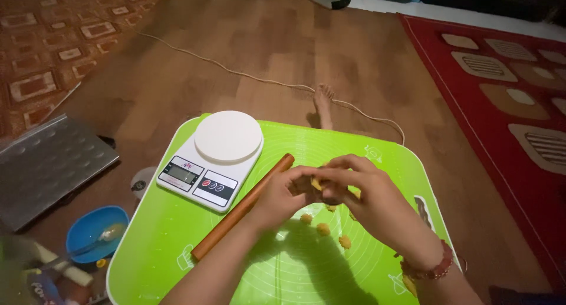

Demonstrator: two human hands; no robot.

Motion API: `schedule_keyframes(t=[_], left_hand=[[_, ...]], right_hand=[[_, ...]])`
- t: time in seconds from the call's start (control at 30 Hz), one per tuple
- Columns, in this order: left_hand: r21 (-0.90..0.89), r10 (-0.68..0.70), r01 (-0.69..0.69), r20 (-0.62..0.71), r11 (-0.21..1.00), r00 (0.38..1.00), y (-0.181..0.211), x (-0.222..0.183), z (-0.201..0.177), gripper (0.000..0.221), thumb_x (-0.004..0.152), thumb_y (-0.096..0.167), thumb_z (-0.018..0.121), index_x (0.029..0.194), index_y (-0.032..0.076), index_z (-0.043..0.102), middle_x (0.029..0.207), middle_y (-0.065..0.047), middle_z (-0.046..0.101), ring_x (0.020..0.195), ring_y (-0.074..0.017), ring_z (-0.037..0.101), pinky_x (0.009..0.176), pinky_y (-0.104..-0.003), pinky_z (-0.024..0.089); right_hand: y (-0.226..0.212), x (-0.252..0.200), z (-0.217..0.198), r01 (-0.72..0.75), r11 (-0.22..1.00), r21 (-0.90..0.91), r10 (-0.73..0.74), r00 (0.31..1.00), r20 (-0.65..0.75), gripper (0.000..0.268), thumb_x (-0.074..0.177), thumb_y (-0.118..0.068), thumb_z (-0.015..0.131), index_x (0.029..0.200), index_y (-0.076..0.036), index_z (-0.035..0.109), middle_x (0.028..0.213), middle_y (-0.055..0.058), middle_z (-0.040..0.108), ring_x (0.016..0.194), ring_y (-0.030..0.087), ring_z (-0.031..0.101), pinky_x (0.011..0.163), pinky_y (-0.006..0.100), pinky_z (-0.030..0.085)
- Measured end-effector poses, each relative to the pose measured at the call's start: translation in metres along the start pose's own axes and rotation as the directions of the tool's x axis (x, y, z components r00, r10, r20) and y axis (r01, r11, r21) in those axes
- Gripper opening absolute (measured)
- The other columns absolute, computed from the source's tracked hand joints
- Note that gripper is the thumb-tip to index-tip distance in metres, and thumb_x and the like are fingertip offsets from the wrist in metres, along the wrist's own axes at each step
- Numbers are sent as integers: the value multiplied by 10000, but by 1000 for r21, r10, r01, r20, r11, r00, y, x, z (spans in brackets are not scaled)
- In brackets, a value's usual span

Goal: Molding small pieces of yellow dough into flower shapes using a metal mold and placing them on a mat

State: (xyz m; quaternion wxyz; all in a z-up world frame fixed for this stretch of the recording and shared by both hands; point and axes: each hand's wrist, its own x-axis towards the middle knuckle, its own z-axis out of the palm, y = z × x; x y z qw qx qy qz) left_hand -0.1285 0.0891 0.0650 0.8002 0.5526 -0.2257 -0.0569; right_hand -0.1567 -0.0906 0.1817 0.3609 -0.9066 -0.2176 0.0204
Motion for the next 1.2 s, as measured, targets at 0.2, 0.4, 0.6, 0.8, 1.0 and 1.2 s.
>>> schedule_keyframes(t=[0.2, 0.4, 0.6, 0.8, 1.0, 1.2], left_hand=[[-102, 28, -30, -22, 994, 999, -25, 1, 4, 344, 857, -18, 769, 1181, -33, 655, 1075, -146, 762, 973, -209, 739, 906, -404, 649], [15, -55, 57, -107, 998, 993, -12, 1, 0, 369, 833, 49, 789, 1184, -1, 684, 1129, -147, 767, 1045, -197, 735, 931, -345, 645], [-49, 77, -90, -218, 995, 973, -62, 10, -5, 507, 840, -31, 734, 1328, -11, 598, 1205, -135, 726, 1091, -167, 702, 993, -291, 572], [68, 144, -130, -307, 989, 941, -73, 8, -10, 594, 843, -24, 804, 1401, 44, 612, 1280, -158, 710, 1194, -266, 664, 1041, -409, 559], [129, 170, -134, -331, 983, 928, -94, 20, -33, 556, 828, -10, 828, 1351, 51, 651, 1228, -148, 732, 1156, -247, 676, 1019, -394, 562], [86, 162, -140, -381, 986, 910, -73, 15, -21, 538, 787, -3, 866, 1290, 67, 690, 1170, -100, 760, 1123, -197, 692, 1024, -390, 567]], right_hand=[[38, -3, 14, 244, 957, -157, -273, 940, -206, 181, 894, -56, 684, 914, -193, 802, 981, 38, 764, 867, 204, 739, 765, 291, 536], [30, -11, 11, 160, 982, -103, -164, 986, -35, 326, 953, -130, 608, 1242, -175, 754, 1311, 43, 759, 1341, 212, 634, 1070, 349, 496], [31, 11, 29, -30, 996, -89, 7, 968, -252, 504, 708, -361, 909, 1162, -195, 768, 1110, -1, 645, 982, 145, 653, 798, 306, 537], [29, 27, 52, -172, 968, 182, 212, 950, -229, 340, 768, -150, 911, 1078, -78, 792, 1100, 96, 662, 1013, 281, 746, 861, 340, 647], [50, 52, 62, -118, 977, 178, 151, 971, -185, 299, 759, -118, 905, 1037, -57, 812, 930, 119, 613, 898, 248, 687, 823, 346, 619], [71, 62, 70, -164, 972, 165, 192, 966, -173, 222, 769, -132, 897, 984, -128, 842, 850, 60, 618, 769, 164, 582, 727, 318, 558]])
